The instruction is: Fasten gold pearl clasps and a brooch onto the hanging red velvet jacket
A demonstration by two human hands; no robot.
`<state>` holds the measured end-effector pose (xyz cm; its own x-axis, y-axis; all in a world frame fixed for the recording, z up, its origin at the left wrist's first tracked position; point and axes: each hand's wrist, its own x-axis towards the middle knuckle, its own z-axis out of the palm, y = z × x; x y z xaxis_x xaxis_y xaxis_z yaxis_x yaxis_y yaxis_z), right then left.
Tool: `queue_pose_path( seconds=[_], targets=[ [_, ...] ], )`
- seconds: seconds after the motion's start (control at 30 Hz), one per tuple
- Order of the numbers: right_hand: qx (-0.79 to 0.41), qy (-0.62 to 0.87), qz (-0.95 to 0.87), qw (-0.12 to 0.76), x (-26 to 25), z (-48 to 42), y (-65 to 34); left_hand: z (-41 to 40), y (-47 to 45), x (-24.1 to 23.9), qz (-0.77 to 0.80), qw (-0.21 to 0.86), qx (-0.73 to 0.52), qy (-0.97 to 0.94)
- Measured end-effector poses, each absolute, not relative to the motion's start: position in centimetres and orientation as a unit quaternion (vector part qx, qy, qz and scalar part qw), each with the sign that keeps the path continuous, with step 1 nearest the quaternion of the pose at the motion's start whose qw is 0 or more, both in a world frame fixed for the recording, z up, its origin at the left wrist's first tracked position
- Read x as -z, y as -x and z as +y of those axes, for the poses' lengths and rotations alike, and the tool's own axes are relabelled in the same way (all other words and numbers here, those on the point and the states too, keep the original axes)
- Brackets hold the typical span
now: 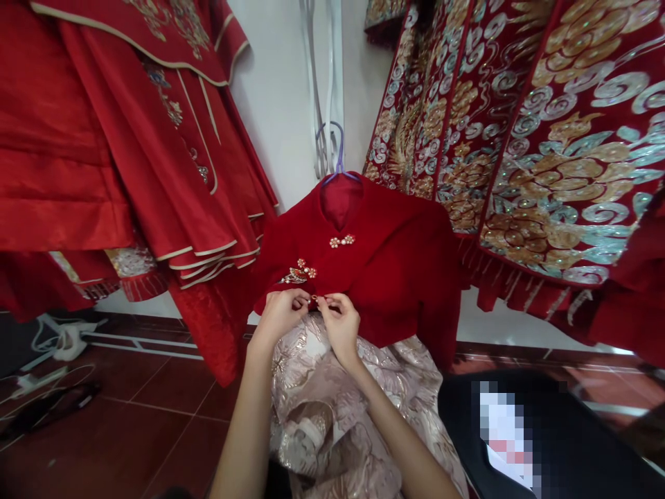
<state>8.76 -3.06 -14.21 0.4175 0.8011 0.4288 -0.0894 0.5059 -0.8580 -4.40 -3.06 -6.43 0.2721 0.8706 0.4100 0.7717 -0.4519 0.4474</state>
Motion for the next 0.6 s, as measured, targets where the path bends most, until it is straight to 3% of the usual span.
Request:
queue_pose_path(
  seconds=[0.43,0.6],
  targets=[
    [-0.243,0.430,-0.567,0.659,13.8,-2.5,-9.1,-2.7,4.1,7.3,0.531,0.065,-0.348,-0.770],
    [-0.222,0.454,-0.569,0.649,13.8,-1.7,-9.3,-2.1,3.9,7.7,0.540,0.110,-0.382,-0.742]
  ],
)
